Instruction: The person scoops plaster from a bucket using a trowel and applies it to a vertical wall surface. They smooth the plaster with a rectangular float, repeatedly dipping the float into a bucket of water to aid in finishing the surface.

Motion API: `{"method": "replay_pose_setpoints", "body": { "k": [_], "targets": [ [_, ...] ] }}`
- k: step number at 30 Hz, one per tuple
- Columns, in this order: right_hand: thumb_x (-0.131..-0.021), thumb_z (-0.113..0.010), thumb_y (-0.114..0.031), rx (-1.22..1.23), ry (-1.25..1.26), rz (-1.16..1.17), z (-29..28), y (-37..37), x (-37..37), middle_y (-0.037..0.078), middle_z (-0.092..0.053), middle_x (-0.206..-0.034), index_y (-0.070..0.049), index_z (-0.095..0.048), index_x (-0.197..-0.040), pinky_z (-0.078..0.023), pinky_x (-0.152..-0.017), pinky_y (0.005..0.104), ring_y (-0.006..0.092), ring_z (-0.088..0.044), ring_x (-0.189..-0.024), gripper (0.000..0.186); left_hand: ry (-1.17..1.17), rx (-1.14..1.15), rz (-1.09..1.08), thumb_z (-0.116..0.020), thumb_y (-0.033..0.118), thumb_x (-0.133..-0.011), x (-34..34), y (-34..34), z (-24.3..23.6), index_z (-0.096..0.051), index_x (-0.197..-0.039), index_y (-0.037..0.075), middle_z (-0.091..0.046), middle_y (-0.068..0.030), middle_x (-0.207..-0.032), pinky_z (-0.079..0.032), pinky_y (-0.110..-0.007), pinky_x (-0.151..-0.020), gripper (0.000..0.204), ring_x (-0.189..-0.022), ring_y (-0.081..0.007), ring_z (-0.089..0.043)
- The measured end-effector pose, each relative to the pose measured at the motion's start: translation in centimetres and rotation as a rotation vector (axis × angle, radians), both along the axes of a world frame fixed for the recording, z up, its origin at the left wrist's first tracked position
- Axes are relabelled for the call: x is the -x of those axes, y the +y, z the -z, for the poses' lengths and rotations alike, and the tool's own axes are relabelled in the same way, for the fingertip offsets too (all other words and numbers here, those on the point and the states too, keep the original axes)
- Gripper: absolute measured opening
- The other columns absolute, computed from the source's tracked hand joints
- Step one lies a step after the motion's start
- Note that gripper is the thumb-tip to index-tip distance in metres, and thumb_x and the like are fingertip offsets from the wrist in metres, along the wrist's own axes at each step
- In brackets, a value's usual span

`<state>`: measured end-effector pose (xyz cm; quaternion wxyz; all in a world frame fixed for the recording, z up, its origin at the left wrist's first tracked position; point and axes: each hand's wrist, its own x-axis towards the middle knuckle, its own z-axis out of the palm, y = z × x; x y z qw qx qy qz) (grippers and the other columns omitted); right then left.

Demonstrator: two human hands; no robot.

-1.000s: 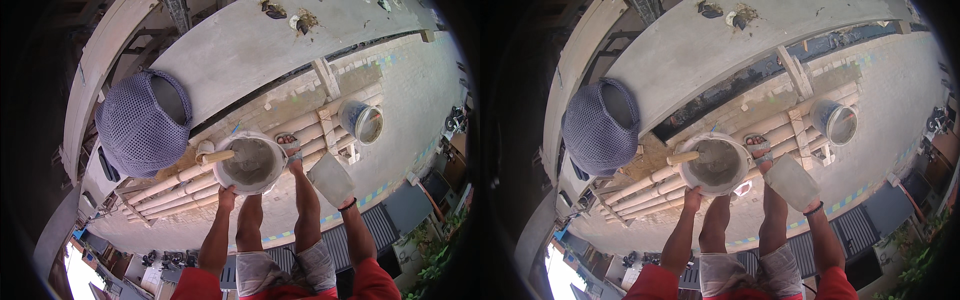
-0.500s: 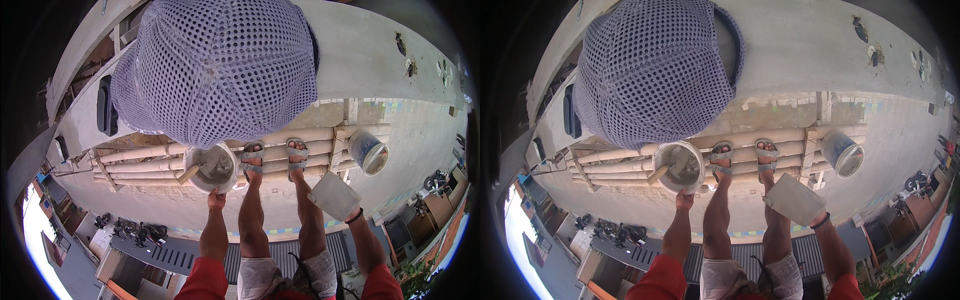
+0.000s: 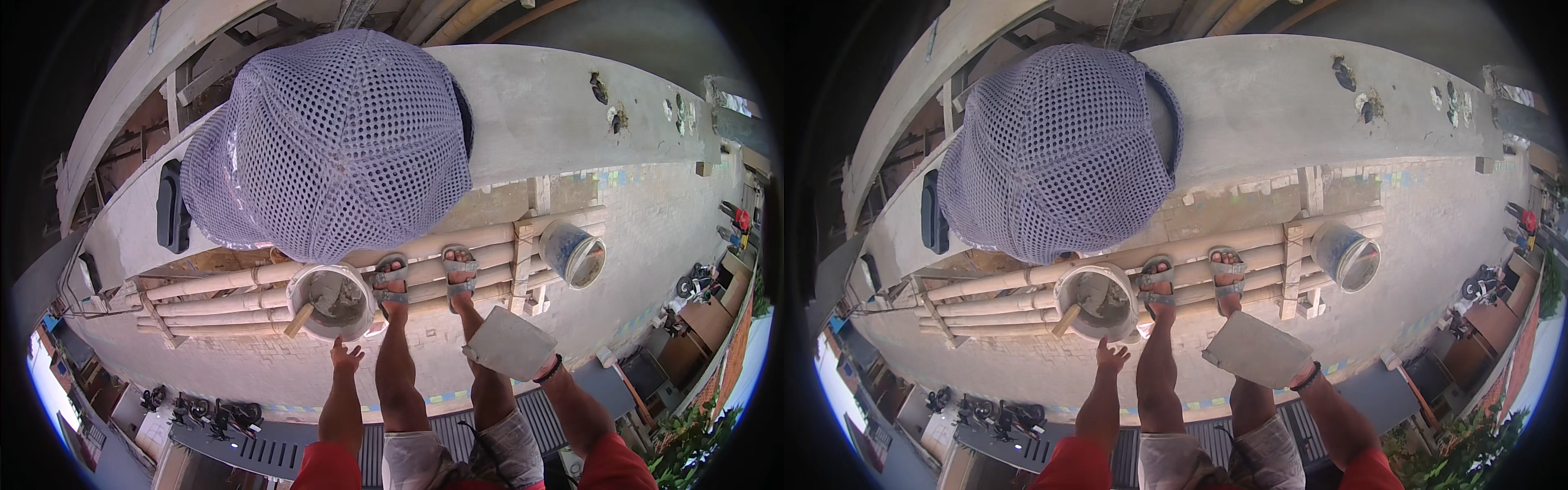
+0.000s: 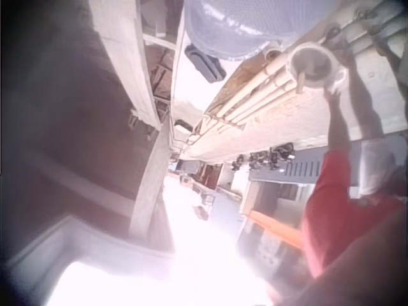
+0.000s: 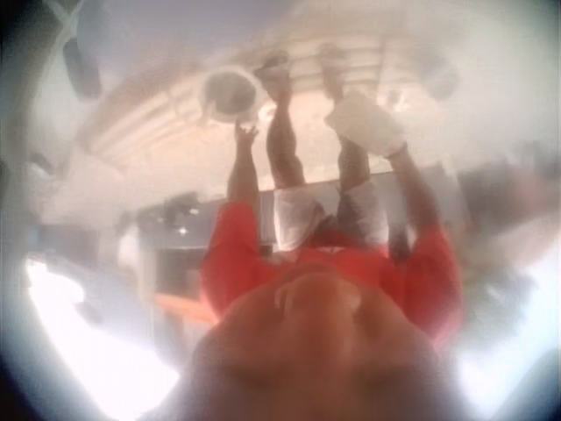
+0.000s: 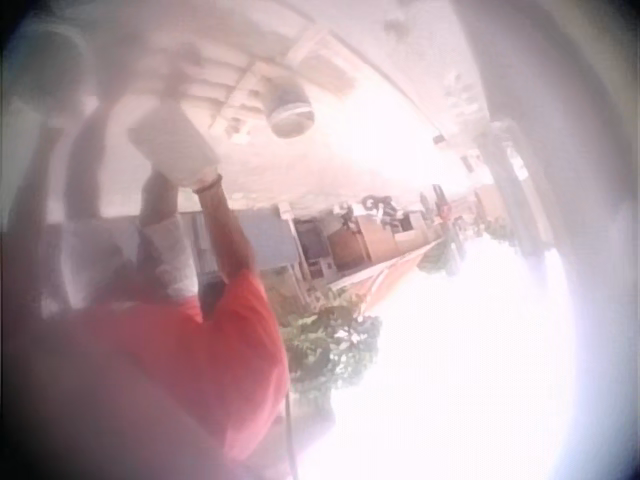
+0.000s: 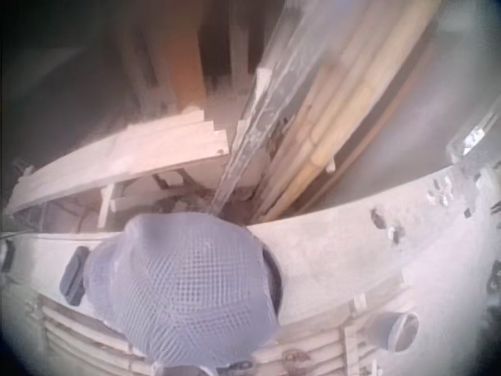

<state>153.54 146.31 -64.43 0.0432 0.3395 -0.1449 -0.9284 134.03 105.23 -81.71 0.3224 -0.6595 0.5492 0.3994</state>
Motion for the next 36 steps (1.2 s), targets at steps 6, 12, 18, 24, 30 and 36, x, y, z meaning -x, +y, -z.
{"method": "replay_pose_setpoints", "body": {
  "k": [6,12,18,24,30,36],
  "targets": [
    [-0.100,-0.044,-0.033,-0.036,-0.033,0.100,-0.8,-1.9,-0.8,0.015,-0.034,-0.151,-0.006,-0.028,-0.148,-0.037,-0.109,0.0439,0.0299,-0.041,-0.134,0.058,0.314,0.395,1.055,-0.053,0.023,-0.092,0.3,0.2,-5.5,-0.027,-0.143,-0.001,-0.060,-0.0193,-0.115,-0.048,-0.042,-0.084,0.063,-0.096,-0.0323,-0.062],
    [-0.098,-0.048,-0.031,-0.262,-0.067,0.381,-8.6,2.6,2.5,0.013,-0.041,-0.146,-0.007,-0.034,-0.145,-0.041,-0.106,0.0431,0.0280,-0.046,-0.130,0.055,0.856,-0.500,1.428,-0.054,0.013,-0.093,3.8,20.8,-21.0,-0.044,-0.132,-0.006,-0.063,-0.0155,-0.105,-0.048,-0.033,-0.086,0.045,-0.095,-0.0213,-0.061],
    [-0.097,-0.049,-0.030,-0.531,-0.026,0.623,-13.0,10.6,0.9,0.014,-0.045,-0.143,-0.007,-0.038,-0.143,-0.044,-0.103,0.0434,0.0281,-0.049,-0.127,0.052,1.637,-0.569,1.524,-0.048,0.025,-0.098,9.4,42.1,-27.2,-0.030,-0.141,-0.008,-0.049,-0.0237,-0.131,-0.034,-0.045,-0.104,0.057,-0.121,-0.0337,-0.046],
    [-0.097,-0.049,-0.029,-0.825,-0.014,0.702,-11.1,18.1,-5.8,0.014,-0.047,-0.140,-0.006,-0.040,-0.141,-0.046,-0.102,0.0437,0.0284,-0.051,-0.124,0.050,1.889,0.075,1.434,-0.041,0.037,-0.101,13.5,53.3,-25.1,-0.022,-0.144,-0.008,-0.041,-0.0268,-0.138,-0.021,-0.048,-0.110,0.065,-0.130,-0.0394,-0.035],
    [-0.096,-0.051,-0.027,-0.783,-0.074,0.674,-12.5,21.7,-7.8,0.014,-0.052,-0.134,-0.005,-0.044,-0.138,-0.050,-0.096,0.0451,0.0292,-0.056,-0.117,0.047,1.736,0.383,1.513,-0.031,0.043,-0.102,14.4,54.4,-23.5,-0.023,-0.144,-0.008,-0.045,-0.0256,-0.134,-0.026,-0.049,-0.102,0.067,-0.120,-0.0381,-0.040],
    [-0.096,-0.052,-0.024,-0.697,-0.204,0.755,-11.7,19.6,-7.5,0.013,-0.054,-0.133,-0.006,-0.044,-0.138,-0.050,-0.094,0.0454,0.0292,-0.056,-0.117,0.046,1.680,0.536,1.513,-0.041,0.022,-0.098,14.6,55.2,-23.2,-0.032,-0.141,-0.004,-0.046,-0.0208,-0.132,-0.025,-0.050,-0.104,0.051,-0.121,-0.0372,-0.038]
  ]
}}
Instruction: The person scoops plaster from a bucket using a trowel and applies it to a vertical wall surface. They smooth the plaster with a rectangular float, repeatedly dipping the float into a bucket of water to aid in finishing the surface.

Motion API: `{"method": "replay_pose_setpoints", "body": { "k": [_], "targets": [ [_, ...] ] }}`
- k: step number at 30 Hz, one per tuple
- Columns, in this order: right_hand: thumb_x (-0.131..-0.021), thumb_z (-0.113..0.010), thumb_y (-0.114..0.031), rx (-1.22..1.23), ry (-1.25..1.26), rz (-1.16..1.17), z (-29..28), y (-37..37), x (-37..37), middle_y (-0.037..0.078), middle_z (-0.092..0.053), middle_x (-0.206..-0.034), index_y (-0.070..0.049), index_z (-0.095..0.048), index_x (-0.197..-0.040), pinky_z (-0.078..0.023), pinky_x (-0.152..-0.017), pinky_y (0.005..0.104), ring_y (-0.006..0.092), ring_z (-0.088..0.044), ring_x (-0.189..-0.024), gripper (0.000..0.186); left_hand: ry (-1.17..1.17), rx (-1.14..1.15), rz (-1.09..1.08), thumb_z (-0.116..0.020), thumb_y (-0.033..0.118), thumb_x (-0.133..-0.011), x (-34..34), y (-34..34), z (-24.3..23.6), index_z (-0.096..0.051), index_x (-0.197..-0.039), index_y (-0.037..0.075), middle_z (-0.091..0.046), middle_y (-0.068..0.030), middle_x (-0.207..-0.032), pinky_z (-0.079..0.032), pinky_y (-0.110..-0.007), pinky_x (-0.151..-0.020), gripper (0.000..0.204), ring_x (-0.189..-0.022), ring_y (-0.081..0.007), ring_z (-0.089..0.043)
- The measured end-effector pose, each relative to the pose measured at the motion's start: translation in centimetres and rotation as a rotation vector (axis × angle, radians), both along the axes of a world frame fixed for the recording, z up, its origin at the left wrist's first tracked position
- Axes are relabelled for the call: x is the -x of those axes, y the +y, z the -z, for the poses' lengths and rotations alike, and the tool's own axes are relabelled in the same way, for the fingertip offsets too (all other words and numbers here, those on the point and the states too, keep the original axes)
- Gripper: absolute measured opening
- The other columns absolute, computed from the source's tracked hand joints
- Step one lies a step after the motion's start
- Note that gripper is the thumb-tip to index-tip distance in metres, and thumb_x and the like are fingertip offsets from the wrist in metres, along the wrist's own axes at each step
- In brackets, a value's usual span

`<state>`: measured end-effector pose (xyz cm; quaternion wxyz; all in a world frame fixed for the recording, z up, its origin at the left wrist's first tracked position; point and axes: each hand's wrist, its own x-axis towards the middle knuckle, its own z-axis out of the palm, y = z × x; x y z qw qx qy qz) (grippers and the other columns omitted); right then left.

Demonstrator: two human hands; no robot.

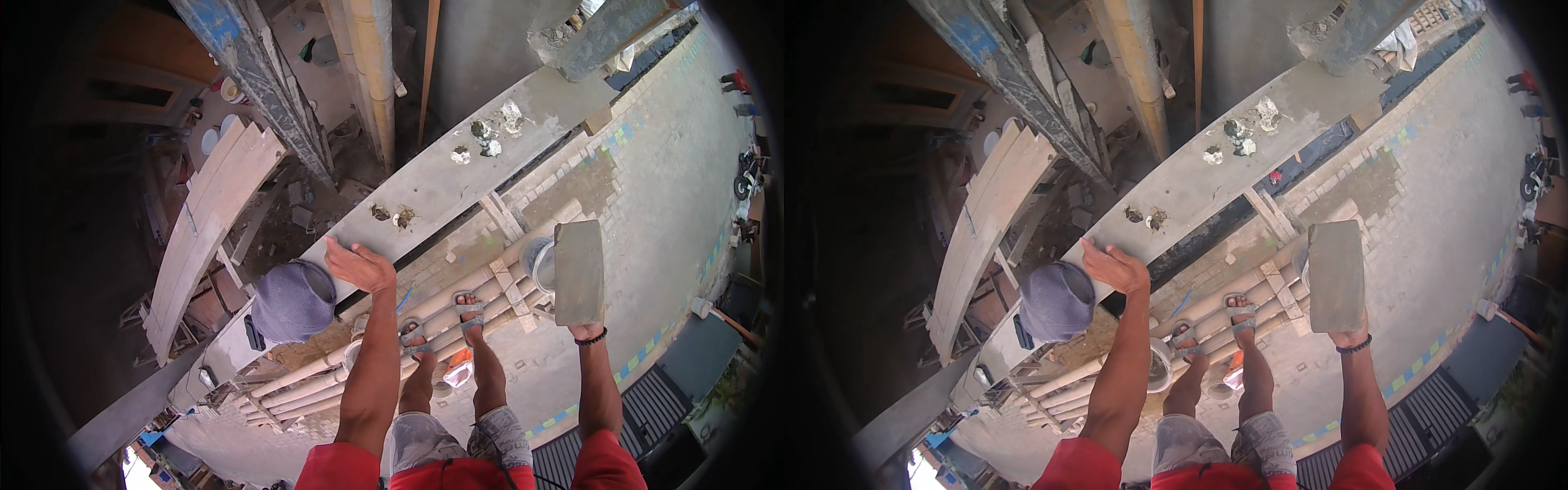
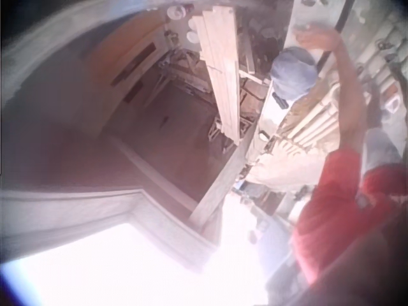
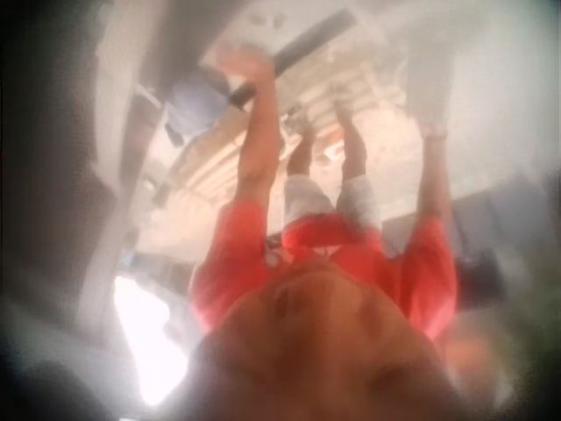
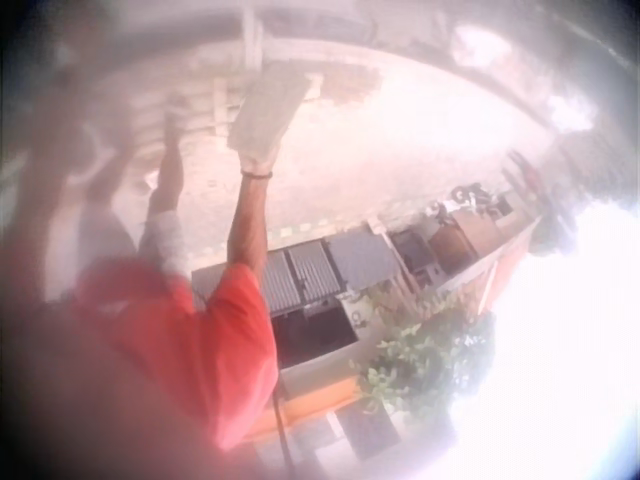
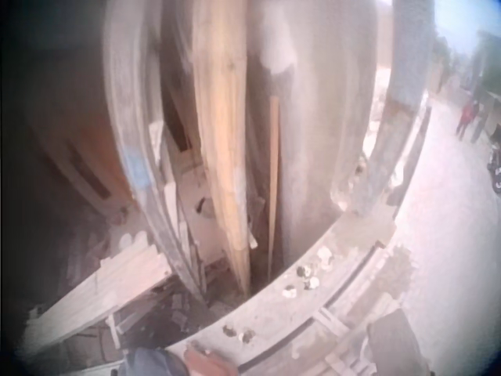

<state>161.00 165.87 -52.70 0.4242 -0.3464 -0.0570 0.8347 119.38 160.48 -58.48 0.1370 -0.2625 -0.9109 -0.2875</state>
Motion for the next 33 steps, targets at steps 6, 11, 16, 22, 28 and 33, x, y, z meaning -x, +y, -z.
{"method": "replay_pose_setpoints", "body": {
  "k": [6,11,16,22,28,33],
  "targets": [
    [-0.095,-0.053,-0.021,0.039,0.032,0.016,-0.2,-1.5,-0.1,0.012,-0.054,-0.132,-0.006,-0.046,-0.136,-0.051,-0.094,0.0426,0.0282,-0.057,-0.116,0.044,-0.010,0.220,-0.028,-0.049,0.005,-0.088,0.2,0.7,-1.0,-0.040,-0.134,-0.002,-0.039,-0.0193,-0.137,-0.025,-0.051,-0.105,0.048,-0.126,-0.0367,-0.034],
    [-0.094,-0.055,-0.020,-0.054,0.009,0.018,-0.5,-1.7,-1.5,0.011,-0.055,-0.132,-0.006,-0.047,-0.135,-0.051,-0.093,0.0413,0.0270,-0.057,-0.116,0.044,0.001,0.289,-0.046,-0.044,0.013,-0.093,-0.4,1.2,-0.6,-0.043,-0.131,0.001,-0.039,-0.0193,-0.137,-0.027,-0.051,-0.104,0.040,-0.126,-0.0380,-0.033],
    [-0.092,-0.060,-0.022,0.043,-0.009,0.070,-3.2,-0.5,1.3,0.012,-0.056,-0.130,-0.006,-0.047,-0.135,-0.052,-0.092,0.0405,0.0269,-0.059,-0.113,0.048,0.089,0.361,-0.081,-0.042,0.018,-0.096,0.3,0.6,-0.3,-0.044,-0.132,0.003,-0.039,-0.0185,-0.137,-0.029,-0.049,-0.103,0.039,-0.126,-0.0368,-0.035],
    [-0.089,-0.064,-0.022,0.001,-0.122,0.061,-4.4,2.8,1.0,0.012,-0.058,-0.127,-0.005,-0.041,-0.140,-0.052,-0.092,0.0392,0.0244,-0.060,-0.111,0.058,0.057,0.382,-0.080,-0.034,0.024,-0.100,-0.6,1.7,-0.5,-0.042,-0.131,0.003,-0.037,-0.0194,-0.137,-0.027,-0.053,-0.103,0.038,-0.126,-0.0386,-0.035],
    [-0.084,-0.067,-0.008,-0.624,-0.861,-0.253,-7.0,14.4,4.5,0.011,-0.059,-0.126,-0.008,-0.039,-0.143,-0.047,-0.094,0.0355,0.0211,-0.059,-0.109,0.065,0.074,0.377,-0.078,-0.039,0.020,-0.098,0.6,0.5,0.4,-0.042,-0.131,0.004,-0.037,-0.0192,-0.137,-0.027,-0.053,-0.103,0.037,-0.125,-0.0400,-0.035],
    [-0.078,-0.062,0.002,-1.223,-1.583,-0.509,-6.8,24.4,5.9,0.013,-0.062,-0.106,-0.007,-0.051,-0.133,-0.048,-0.086,0.0372,0.0310,-0.061,-0.097,0.056,0.094,0.380,-0.039,-0.033,0.024,-0.100,0.5,0.8,-0.1,-0.043,-0.129,0.001,-0.039,-0.0210,-0.135,-0.029,-0.054,-0.102,0.039,-0.123,-0.0405,-0.036]
  ]
}}
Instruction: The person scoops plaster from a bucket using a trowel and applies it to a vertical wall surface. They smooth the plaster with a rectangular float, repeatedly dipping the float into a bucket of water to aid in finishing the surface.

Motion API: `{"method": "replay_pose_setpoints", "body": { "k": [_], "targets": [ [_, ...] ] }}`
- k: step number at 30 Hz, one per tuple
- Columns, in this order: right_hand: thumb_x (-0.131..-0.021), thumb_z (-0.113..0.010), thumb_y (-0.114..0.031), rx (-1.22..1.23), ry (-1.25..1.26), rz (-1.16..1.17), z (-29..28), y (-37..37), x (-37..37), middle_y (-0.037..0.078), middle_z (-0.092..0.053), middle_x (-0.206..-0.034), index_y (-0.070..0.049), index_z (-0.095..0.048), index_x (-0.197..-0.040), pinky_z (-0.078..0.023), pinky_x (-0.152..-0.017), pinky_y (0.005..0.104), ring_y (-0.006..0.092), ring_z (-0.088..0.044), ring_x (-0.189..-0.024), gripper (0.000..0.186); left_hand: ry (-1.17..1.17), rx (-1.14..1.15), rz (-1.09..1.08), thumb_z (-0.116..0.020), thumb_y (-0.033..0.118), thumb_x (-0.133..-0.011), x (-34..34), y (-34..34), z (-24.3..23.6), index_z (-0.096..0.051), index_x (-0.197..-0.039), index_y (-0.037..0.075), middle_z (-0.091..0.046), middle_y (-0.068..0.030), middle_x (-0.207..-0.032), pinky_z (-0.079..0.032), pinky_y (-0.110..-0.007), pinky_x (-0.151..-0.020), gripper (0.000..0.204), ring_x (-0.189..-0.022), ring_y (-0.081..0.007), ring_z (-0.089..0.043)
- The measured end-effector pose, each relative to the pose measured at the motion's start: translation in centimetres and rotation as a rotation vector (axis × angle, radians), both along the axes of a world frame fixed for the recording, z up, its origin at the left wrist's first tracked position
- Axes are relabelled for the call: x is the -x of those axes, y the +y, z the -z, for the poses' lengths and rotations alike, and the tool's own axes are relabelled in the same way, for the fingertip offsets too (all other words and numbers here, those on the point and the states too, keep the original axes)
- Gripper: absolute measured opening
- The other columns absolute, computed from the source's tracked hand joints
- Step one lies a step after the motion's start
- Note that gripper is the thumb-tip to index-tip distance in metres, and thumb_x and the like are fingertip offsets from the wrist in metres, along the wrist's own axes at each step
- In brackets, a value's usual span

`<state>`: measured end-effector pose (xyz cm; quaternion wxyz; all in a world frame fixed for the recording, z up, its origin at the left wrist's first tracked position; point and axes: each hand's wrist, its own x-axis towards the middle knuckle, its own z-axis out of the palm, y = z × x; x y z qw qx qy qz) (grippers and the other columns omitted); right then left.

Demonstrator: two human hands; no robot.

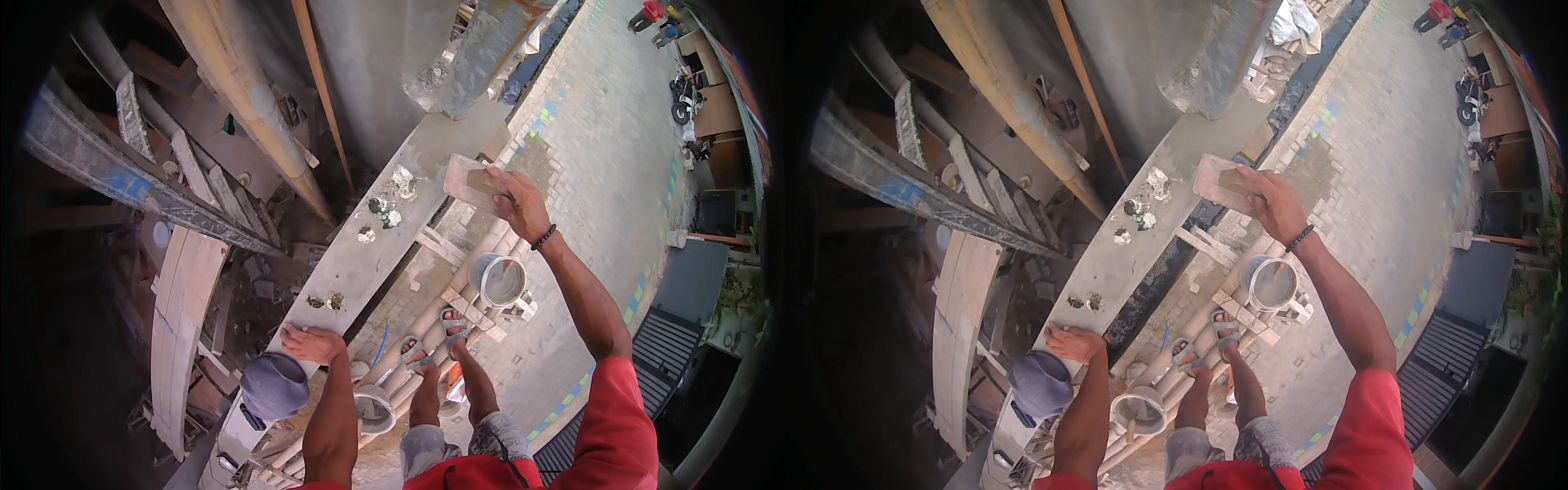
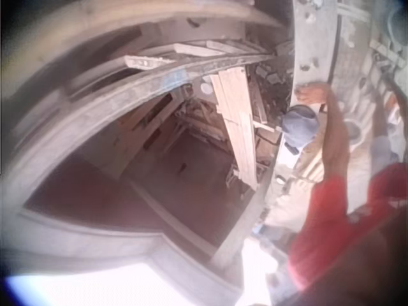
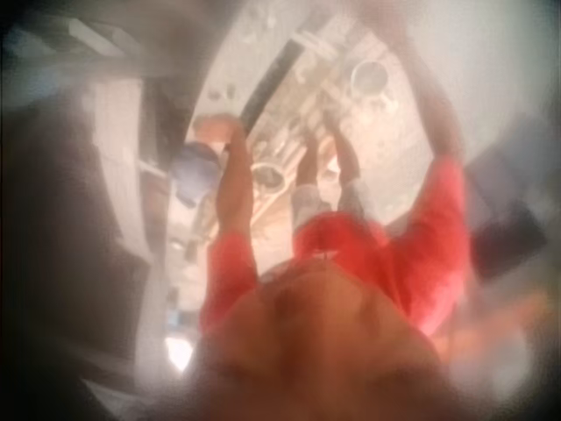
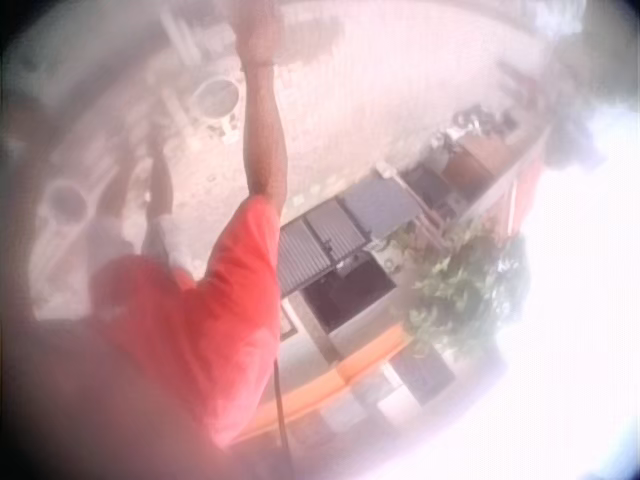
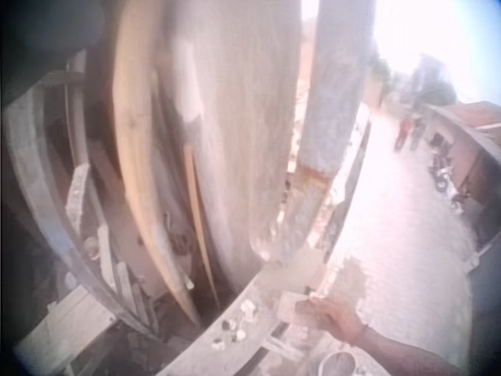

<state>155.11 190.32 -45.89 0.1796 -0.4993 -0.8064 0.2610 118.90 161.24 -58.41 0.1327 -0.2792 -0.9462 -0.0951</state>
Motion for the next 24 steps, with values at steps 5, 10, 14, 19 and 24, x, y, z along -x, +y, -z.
{"method": "replay_pose_setpoints", "body": {
  "k": [5,10,14,19,24],
  "targets": [
    [-0.079,-0.058,0.002,-0.190,-0.096,-0.077,2.5,6.4,0.0,0.015,-0.058,-0.095,-0.012,-0.052,-0.133,-0.047,-0.080,0.0422,0.0352,-0.057,-0.087,0.056,0.007,-0.017,0.017,-0.032,0.027,-0.101,0.1,-0.2,0.4,-0.044,-0.130,0.001,-0.040,-0.0216,-0.135,-0.028,-0.054,-0.101,0.041,-0.123,-0.0410,-0.037],
    [-0.079,-0.057,-0.001,-0.188,-0.158,-0.071,4.1,7.4,0.3,0.013,-0.052,-0.088,-0.018,-0.051,-0.136,-0.045,-0.080,0.0440,0.0326,-0.055,-0.085,0.060,0.089,0.010,0.033,-0.035,0.023,-0.099,0.1,-0.1,0.3,-0.044,-0.130,0.003,-0.042,-0.0213,-0.133,-0.032,-0.052,-0.098,0.038,-0.118,-0.0390,-0.042],
    [-0.080,-0.058,-0.002,-0.181,-0.088,-0.074,4.2,7.8,0.9,0.012,-0.052,-0.087,-0.018,-0.052,-0.134,-0.046,-0.076,0.0427,0.0319,-0.055,-0.080,0.057,0.055,0.010,0.025,-0.032,0.027,-0.101,0.0,0.0,0.2,-0.044,-0.130,0.003,-0.041,-0.0216,-0.134,-0.030,-0.053,-0.100,0.040,-0.119,-0.0401,-0.040],
    [-0.081,-0.057,-0.002,-0.207,-0.083,-0.064,4.1,8.0,2.2,0.011,-0.052,-0.085,-0.017,-0.054,-0.132,-0.046,-0.075,0.0419,0.0310,-0.055,-0.079,0.053,-0.006,0.012,0.010,-0.027,0.032,-0.102,0.0,-0.2,0.2,-0.043,-0.131,0.001,-0.040,-0.0220,-0.134,-0.028,-0.054,-0.102,0.046,-0.123,-0.0418,-0.037],
    [-0.082,-0.057,-0.003,-0.275,-0.146,-0.091,5.2,8.7,0.9,0.011,-0.053,-0.086,-0.019,-0.054,-0.132,-0.046,-0.077,0.0422,0.0309,-0.056,-0.082,0.053,0.016,0.008,0.025,-0.026,0.033,-0.102,-0.1,0.1,0.3,-0.045,-0.128,0.001,-0.041,-0.0222,-0.133,-0.029,-0.054,-0.100,0.045,-0.121,-0.0419,-0.038]
  ]
}}
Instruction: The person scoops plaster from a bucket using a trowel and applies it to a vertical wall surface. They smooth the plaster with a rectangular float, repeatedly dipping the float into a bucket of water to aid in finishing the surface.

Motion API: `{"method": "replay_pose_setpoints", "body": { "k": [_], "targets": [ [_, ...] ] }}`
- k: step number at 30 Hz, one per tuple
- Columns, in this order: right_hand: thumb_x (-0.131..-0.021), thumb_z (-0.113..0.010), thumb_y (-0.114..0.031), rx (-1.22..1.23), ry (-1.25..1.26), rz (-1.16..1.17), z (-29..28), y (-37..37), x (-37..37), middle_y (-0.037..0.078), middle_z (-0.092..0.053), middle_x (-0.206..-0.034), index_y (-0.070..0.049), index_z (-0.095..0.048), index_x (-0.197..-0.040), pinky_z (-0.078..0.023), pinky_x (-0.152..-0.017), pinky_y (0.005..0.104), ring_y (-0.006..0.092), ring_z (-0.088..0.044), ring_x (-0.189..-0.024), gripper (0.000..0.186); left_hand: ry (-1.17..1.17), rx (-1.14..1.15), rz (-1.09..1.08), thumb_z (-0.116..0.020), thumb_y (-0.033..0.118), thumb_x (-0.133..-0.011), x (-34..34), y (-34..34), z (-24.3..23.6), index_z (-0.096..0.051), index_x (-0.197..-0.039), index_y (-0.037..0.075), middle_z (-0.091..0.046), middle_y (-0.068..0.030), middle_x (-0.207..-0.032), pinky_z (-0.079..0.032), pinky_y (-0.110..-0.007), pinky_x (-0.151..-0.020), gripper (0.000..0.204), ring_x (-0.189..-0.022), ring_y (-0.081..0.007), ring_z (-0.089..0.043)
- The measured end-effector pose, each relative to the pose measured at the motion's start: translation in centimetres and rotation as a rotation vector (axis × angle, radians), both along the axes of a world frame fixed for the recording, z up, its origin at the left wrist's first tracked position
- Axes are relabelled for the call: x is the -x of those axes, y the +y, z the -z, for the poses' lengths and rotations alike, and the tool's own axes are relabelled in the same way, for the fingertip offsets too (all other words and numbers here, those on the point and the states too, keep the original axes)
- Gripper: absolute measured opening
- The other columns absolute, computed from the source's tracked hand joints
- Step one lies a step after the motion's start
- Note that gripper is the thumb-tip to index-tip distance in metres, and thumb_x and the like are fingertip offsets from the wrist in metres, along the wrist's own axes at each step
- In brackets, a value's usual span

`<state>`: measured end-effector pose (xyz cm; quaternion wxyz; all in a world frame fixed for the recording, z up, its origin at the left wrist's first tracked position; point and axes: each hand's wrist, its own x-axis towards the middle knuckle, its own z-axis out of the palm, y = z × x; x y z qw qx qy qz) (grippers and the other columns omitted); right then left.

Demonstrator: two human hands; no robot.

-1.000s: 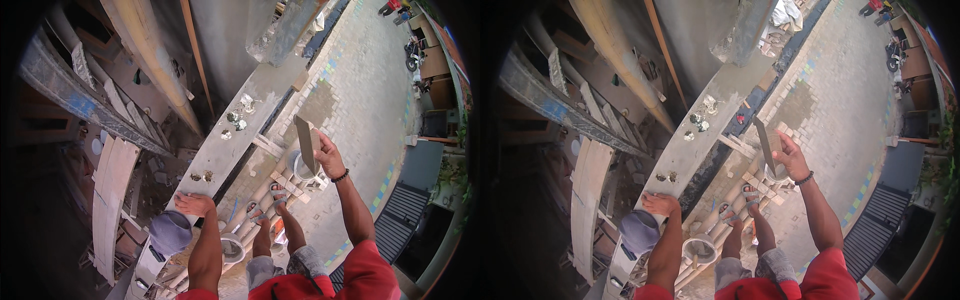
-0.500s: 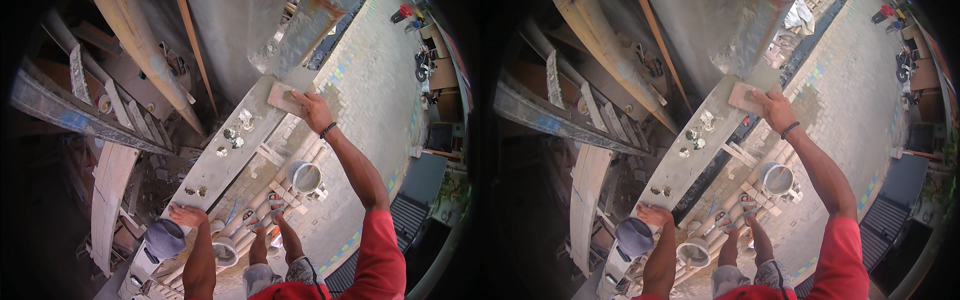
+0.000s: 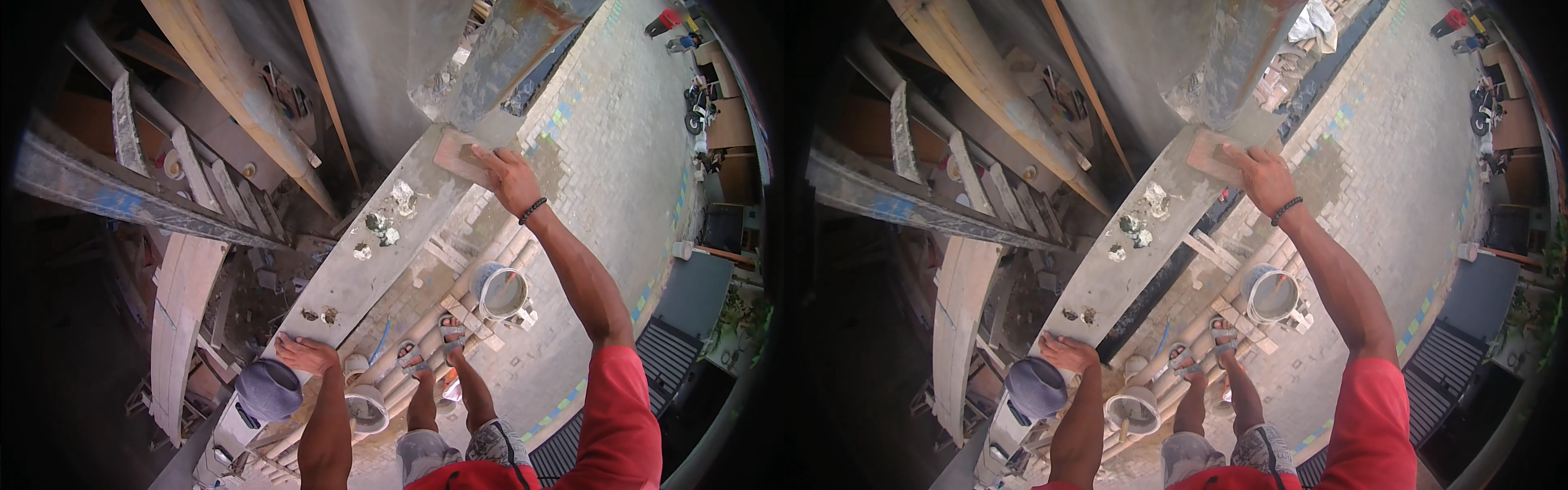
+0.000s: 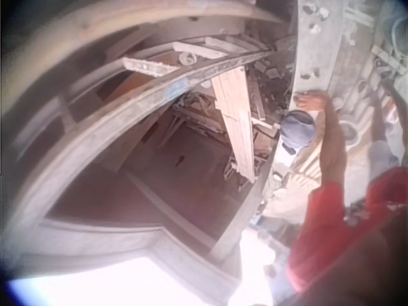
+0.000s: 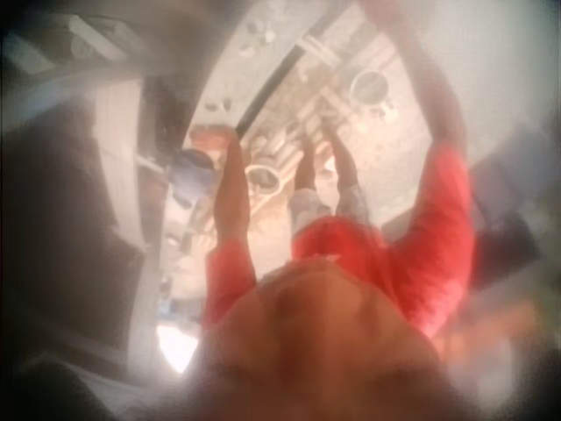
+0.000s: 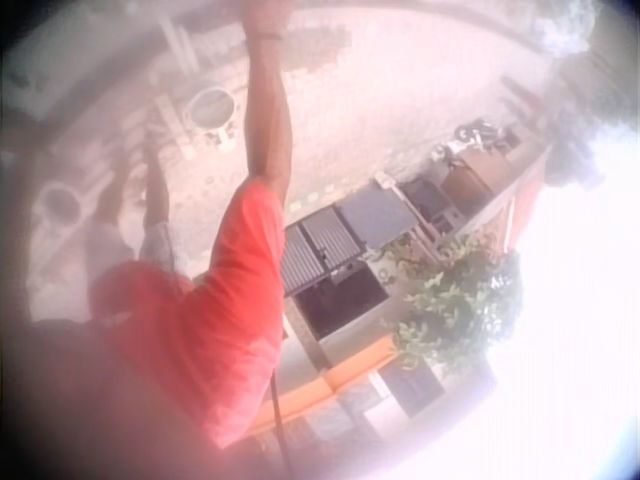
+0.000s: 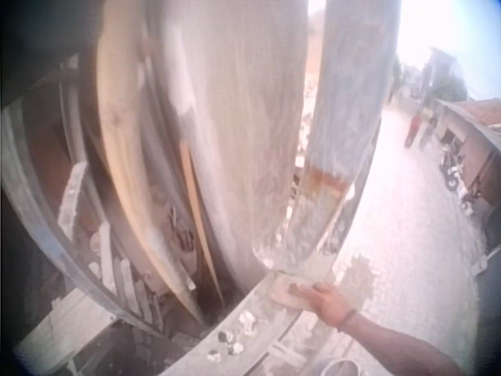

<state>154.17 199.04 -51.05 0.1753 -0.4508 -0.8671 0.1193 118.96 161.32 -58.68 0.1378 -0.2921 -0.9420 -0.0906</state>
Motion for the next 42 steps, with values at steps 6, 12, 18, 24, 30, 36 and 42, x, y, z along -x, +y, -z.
{"method": "replay_pose_setpoints", "body": {
  "k": [6,12,18,24,30,36,42],
  "targets": [
    [-0.081,-0.060,-0.003,0.090,-0.014,0.060,-0.9,-1.0,-5.2,0.012,-0.056,-0.093,-0.019,-0.053,-0.134,-0.046,-0.079,0.0424,0.0320,-0.056,-0.086,0.056,-0.005,0.007,0.012,-0.026,0.032,-0.102,0.4,-0.5,-0.1,-0.044,-0.129,0.000,-0.041,-0.0232,-0.133,-0.030,-0.054,-0.100,0.045,-0.121,-0.0416,-0.039],
    [-0.080,-0.060,-0.004,0.056,0.026,-0.032,-2.3,-1.2,-1.0,0.012,-0.055,-0.090,-0.017,-0.054,-0.133,-0.047,-0.077,0.0422,0.0318,-0.056,-0.084,0.055,0.060,0.014,0.036,-0.030,0.028,-0.101,0.1,-0.2,0.0,-0.043,-0.130,0.002,-0.042,-0.0229,-0.133,-0.032,-0.054,-0.097,0.041,-0.118,-0.0404,-0.042],
    [-0.082,-0.057,-0.006,0.046,-0.041,0.044,-1.3,0.4,3.1,0.011,-0.053,-0.083,-0.019,-0.054,-0.131,-0.049,-0.075,0.0430,0.0306,-0.056,-0.080,0.052,0.064,-0.003,0.043,-0.029,0.030,-0.102,0.3,-0.3,0.3,-0.045,-0.129,0.002,-0.043,-0.0228,-0.131,-0.032,-0.054,-0.097,0.042,-0.118,-0.0405,-0.042],
    [-0.081,-0.060,-0.006,0.118,-0.065,0.016,-0.7,0.3,0.1,0.009,-0.053,-0.085,-0.022,-0.054,-0.132,-0.048,-0.078,0.0419,0.0294,-0.056,-0.083,0.054,0.059,0.041,0.028,-0.029,0.029,-0.102,0.6,-0.8,0.2,-0.045,-0.129,0.002,-0.042,-0.0228,-0.132,-0.032,-0.054,-0.097,0.042,-0.118,-0.0405,-0.042],
    [-0.081,-0.064,-0.005,0.066,-0.089,-0.070,-0.8,2.7,-4.2,0.008,-0.057,-0.093,-0.024,-0.057,-0.129,-0.049,-0.084,0.0406,0.0295,-0.057,-0.089,0.053,0.070,0.019,0.035,-0.030,0.027,-0.101,-0.1,0.0,-0.3,-0.045,-0.129,0.001,-0.042,-0.0225,-0.132,-0.032,-0.053,-0.097,0.041,-0.118,-0.0401,-0.042],
    [-0.080,-0.065,-0.003,0.049,-0.094,-0.083,-1.7,5.4,-8.2,0.008,-0.063,-0.104,-0.024,-0.059,-0.127,-0.051,-0.085,0.0401,0.0311,-0.060,-0.095,0.052,-0.025,0.022,0.026,-0.026,0.032,-0.102,0.1,-0.4,0.2,-0.042,-0.131,0.001,-0.040,-0.0229,-0.134,-0.028,-0.055,-0.101,0.046,-0.122,-0.0417,-0.038],
    [-0.080,-0.063,-0.003,0.064,-0.043,-0.029,-3.0,0.5,-7.6,0.011,-0.063,-0.106,-0.019,-0.057,-0.130,-0.051,-0.081,0.0406,0.0318,-0.061,-0.094,0.053,0.062,0.044,0.026,-0.028,0.029,-0.102,0.5,-0.7,0.0,-0.044,-0.130,0.002,-0.042,-0.0226,-0.132,-0.032,-0.053,-0.097,0.042,-0.117,-0.0397,-0.043]
  ]
}}
